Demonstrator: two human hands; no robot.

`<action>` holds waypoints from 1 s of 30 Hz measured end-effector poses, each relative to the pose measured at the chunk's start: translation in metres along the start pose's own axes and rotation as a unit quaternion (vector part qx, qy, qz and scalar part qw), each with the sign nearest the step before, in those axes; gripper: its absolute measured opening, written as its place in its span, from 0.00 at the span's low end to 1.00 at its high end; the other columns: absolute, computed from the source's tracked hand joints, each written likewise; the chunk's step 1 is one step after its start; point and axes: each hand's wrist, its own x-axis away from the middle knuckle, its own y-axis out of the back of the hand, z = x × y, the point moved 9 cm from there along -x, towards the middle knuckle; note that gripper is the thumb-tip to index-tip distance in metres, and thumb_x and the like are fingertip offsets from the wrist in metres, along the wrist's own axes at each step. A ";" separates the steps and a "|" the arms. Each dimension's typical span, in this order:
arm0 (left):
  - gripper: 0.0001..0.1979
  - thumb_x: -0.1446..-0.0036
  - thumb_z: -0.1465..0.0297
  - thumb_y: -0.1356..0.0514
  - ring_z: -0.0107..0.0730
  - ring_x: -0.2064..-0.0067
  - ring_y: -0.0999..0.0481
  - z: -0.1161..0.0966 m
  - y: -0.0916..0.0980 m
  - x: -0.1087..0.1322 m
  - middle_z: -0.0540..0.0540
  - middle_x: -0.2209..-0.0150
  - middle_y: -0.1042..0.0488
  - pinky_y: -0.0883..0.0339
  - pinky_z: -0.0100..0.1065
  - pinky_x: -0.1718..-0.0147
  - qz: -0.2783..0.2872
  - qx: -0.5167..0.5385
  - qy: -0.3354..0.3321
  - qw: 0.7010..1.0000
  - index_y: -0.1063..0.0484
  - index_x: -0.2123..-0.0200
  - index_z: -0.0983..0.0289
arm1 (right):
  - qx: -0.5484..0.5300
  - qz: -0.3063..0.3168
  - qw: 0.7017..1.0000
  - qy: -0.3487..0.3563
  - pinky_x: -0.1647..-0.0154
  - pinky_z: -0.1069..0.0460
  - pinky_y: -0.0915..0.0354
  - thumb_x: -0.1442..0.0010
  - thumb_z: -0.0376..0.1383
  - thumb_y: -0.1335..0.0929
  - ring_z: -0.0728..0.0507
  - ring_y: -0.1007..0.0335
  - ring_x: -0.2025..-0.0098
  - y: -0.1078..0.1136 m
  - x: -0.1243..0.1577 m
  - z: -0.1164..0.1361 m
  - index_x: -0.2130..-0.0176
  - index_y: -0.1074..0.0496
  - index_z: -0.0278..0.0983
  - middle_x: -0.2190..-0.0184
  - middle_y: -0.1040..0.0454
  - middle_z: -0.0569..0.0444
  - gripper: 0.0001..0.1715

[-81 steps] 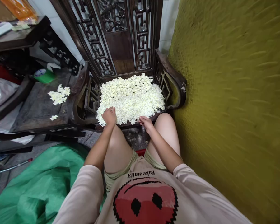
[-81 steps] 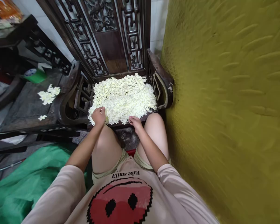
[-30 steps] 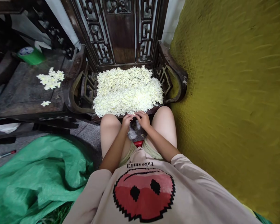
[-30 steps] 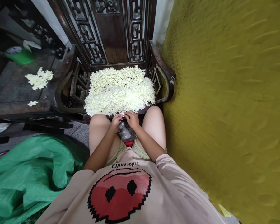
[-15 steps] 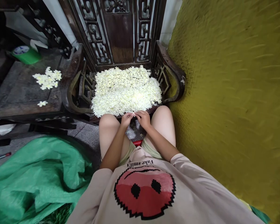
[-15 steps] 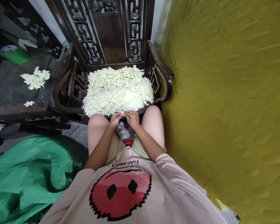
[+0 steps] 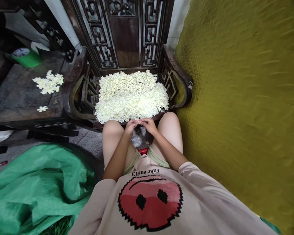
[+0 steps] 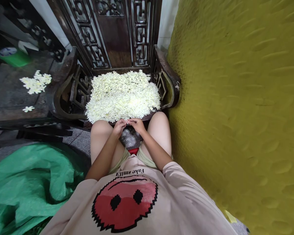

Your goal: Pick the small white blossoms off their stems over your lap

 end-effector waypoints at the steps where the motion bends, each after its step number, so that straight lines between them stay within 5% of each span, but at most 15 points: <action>1: 0.14 0.65 0.69 0.33 0.20 0.79 0.43 0.001 -0.001 0.000 0.46 0.84 0.39 0.49 0.26 0.76 0.005 0.009 0.004 1.000 0.38 0.83 0.65 | -0.028 0.003 1.000 -0.014 0.65 0.50 0.35 0.58 0.44 0.27 0.47 0.31 0.72 -0.001 0.000 -0.003 0.70 0.22 0.37 0.73 0.24 0.53 0.16; 7: 0.13 0.61 0.72 0.34 0.20 0.78 0.42 0.000 -0.007 0.002 0.46 0.83 0.39 0.45 0.27 0.74 0.023 0.041 0.021 0.999 0.39 0.83 0.65 | -0.136 0.013 0.987 -0.085 0.65 0.52 0.37 0.63 0.42 0.25 0.49 0.33 0.72 -0.008 0.003 -0.008 0.72 0.24 0.37 0.76 0.26 0.57 0.16; 30: 0.17 0.53 0.67 0.37 0.23 0.76 0.39 0.000 -0.014 0.010 0.48 0.81 0.42 0.42 0.30 0.71 0.034 0.097 0.052 0.993 0.44 0.81 0.63 | -0.224 -0.006 0.958 -0.179 0.69 0.55 0.42 0.63 0.40 0.25 0.52 0.36 0.74 -0.009 0.004 -0.026 0.72 0.30 0.37 0.78 0.30 0.60 0.17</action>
